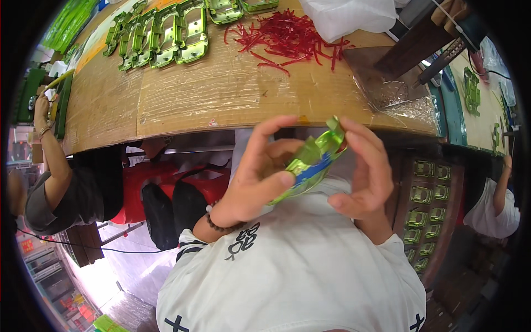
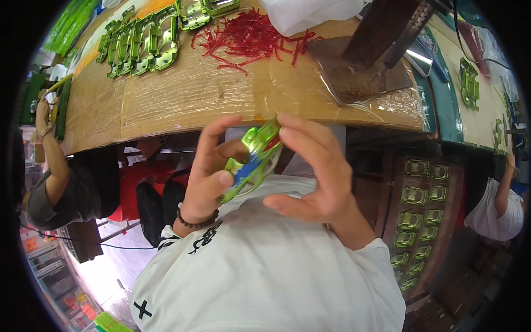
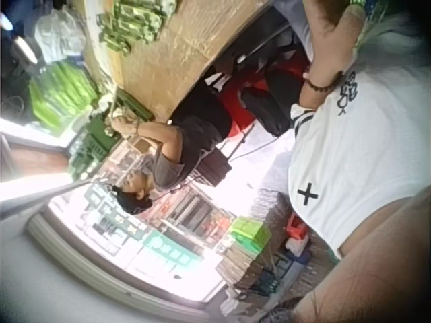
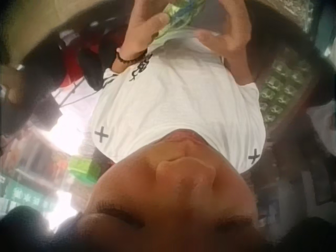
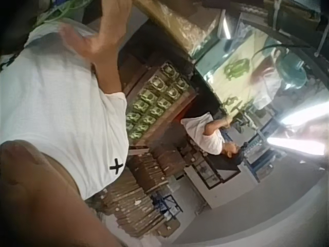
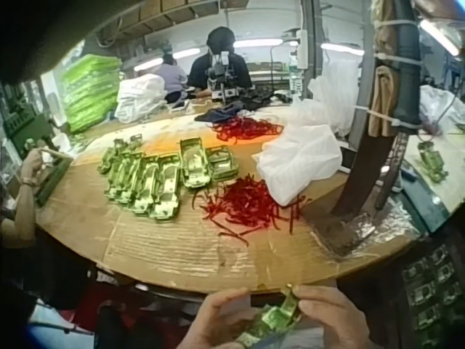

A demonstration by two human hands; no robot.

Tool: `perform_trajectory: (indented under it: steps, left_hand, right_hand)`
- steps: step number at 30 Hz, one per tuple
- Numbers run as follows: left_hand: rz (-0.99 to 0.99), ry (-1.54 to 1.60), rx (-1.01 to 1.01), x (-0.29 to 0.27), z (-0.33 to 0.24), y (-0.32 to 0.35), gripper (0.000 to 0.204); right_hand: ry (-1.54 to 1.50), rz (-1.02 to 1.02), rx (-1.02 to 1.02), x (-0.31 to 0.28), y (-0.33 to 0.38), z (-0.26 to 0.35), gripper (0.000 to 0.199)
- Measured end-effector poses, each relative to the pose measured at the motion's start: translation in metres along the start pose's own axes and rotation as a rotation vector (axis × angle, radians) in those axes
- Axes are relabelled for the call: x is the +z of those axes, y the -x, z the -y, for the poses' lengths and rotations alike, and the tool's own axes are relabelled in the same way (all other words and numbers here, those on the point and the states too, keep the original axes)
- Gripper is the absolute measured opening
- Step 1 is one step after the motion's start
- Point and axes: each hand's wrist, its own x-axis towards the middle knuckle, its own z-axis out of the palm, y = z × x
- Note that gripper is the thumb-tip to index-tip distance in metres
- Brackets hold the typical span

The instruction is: The person assembles small green plastic car-shaped components by hand. They pick up a green plastic shell, insert a red plastic strip into a slot, and then place the finished unit on a wooden table. The process is repeated for multiple identical units.

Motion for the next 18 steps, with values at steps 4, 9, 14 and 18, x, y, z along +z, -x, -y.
perform_trajectory:
  steps: [4,9,14,18]
  left_hand:
    - [-0.009,-0.475,0.164,0.024,-0.002,0.0,0.069]
    - [0.372,-0.585,0.014,0.026,-0.028,-0.008,0.092]
    - [0.273,-0.573,0.162,0.024,-0.033,-0.03,0.083]
    - [0.144,-0.312,0.166,0.037,-0.018,-0.07,0.06]
  right_hand:
    - [-0.391,-0.229,-0.02,0.029,0.02,-0.015,0.072]
    - [-0.714,-0.564,0.431,0.013,0.015,0.015,0.06]
    - [-2.068,-0.676,0.743,-0.041,0.007,0.015,0.039]
    - [-2.147,-0.689,0.765,-0.059,-0.016,-0.002,0.039]
